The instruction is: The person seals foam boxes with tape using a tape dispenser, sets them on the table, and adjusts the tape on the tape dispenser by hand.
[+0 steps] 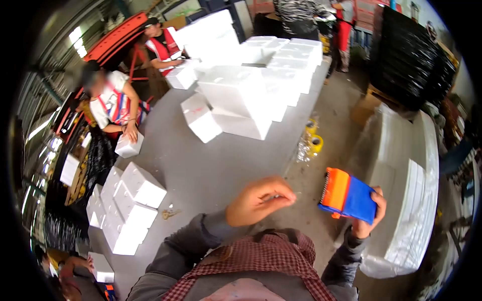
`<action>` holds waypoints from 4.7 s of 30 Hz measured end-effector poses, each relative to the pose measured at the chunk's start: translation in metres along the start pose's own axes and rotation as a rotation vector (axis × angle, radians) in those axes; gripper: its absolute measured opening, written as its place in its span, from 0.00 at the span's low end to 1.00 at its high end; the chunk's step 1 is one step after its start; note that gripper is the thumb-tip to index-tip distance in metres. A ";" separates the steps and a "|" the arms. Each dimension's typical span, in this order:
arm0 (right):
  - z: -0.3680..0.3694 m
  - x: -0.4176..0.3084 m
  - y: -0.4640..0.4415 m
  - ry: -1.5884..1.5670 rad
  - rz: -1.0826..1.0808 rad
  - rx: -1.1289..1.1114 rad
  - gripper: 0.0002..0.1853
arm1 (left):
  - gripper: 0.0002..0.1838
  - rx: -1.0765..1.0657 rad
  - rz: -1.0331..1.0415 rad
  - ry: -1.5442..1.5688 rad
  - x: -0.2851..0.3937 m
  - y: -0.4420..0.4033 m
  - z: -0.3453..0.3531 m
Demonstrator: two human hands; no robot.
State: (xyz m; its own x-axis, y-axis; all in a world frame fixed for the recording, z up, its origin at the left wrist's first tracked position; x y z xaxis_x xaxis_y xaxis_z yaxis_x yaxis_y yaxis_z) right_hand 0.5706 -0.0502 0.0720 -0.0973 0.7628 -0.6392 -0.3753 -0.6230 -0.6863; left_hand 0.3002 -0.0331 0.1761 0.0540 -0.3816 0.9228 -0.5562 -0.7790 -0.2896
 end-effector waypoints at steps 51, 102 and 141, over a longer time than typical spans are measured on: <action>0.057 -0.023 0.009 0.233 -0.055 -0.243 0.19 | 0.25 0.267 0.228 -0.924 0.030 0.038 0.007; 0.075 -0.039 0.031 0.292 -0.142 -0.295 0.18 | 0.13 0.281 0.019 -0.762 0.036 0.060 -0.006; 0.091 -0.020 0.040 -0.022 -0.278 -0.244 0.12 | 0.09 0.133 0.192 -0.759 0.081 0.053 -0.025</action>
State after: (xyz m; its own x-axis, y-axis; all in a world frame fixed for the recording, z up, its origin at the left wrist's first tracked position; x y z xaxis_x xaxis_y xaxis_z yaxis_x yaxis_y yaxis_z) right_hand 0.4739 -0.0745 0.0894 -0.0430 0.9106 -0.4110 -0.1599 -0.4123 -0.8969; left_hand 0.2541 -0.0928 0.2413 0.5448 -0.7127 0.4420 -0.5116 -0.7000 -0.4982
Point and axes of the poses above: each hand's wrist, its own y-axis away from the middle knuckle, its own z-axis out of the palm, x = y × z, the point moved 2 cm from there along -y, towards the middle knuckle, and after that the axes turned 7 degrees about -y, right-handed, at the moved point
